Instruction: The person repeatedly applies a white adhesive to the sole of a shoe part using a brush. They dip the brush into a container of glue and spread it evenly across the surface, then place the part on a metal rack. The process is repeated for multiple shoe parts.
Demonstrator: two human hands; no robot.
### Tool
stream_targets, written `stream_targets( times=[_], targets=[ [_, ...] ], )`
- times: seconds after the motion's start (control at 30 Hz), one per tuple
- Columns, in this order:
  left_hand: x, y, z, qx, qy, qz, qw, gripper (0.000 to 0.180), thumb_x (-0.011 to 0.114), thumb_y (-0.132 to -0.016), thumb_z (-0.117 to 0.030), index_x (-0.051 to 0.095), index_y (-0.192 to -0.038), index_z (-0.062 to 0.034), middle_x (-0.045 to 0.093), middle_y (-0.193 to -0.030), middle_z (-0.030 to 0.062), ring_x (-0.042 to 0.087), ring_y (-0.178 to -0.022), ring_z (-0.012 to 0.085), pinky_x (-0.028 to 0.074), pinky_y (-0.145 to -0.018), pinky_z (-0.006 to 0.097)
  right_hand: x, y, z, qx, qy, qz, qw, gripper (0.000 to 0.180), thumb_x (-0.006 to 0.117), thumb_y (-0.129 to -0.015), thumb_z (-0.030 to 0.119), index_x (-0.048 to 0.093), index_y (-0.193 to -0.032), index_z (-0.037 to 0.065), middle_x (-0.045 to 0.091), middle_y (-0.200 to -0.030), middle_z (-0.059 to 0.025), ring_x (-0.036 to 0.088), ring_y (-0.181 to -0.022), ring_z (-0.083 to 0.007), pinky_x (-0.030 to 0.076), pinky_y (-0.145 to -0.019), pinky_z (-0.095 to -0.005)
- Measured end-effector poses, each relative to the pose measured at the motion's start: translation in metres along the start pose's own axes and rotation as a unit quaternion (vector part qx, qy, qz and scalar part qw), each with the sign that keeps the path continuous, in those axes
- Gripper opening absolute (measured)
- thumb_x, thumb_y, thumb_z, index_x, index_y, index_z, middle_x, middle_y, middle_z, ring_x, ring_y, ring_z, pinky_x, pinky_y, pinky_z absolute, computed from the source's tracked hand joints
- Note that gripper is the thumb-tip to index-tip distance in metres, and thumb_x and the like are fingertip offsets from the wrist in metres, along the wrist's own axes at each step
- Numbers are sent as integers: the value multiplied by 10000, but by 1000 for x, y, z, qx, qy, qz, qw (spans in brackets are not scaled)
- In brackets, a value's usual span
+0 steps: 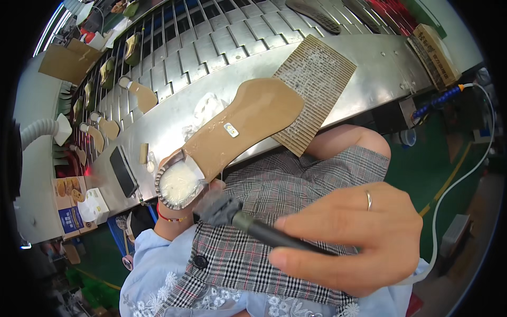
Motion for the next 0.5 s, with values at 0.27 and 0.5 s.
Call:
stream_targets(
  times=[0.27, 0.5],
  targets=[
    [-7, 4, 5, -38, 40, -26, 998, 661, 881, -647, -133, 581, -1211, 32, 688, -1100, 98, 676, -979, 164, 529, -872, 285, -16, 7, -6, 34, -38, -27, 998, 279, 753, -626, 13, 747, -902, 56, 694, -873, -206, 686, -646, -248, 540, -546, -288],
    [-21, 15, 10, 37, -64, -94, 993, 684, 894, -623, -286, 609, -1175, -2, 695, -1049, 90, 689, -926, 191, 534, -829, 281, -25, 17, -32, 2, -67, -79, 995, 253, 715, -666, 45, 720, -919, 27, 693, -873, -223, 644, -627, -236, 503, -556, -265]
  ],
)
Point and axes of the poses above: each hand's wrist, its own y-axis away from the middle knuckle, its own x-axis out of the palm, z = x × y, the point moved 3 cm from there along -y, towards the middle knuckle
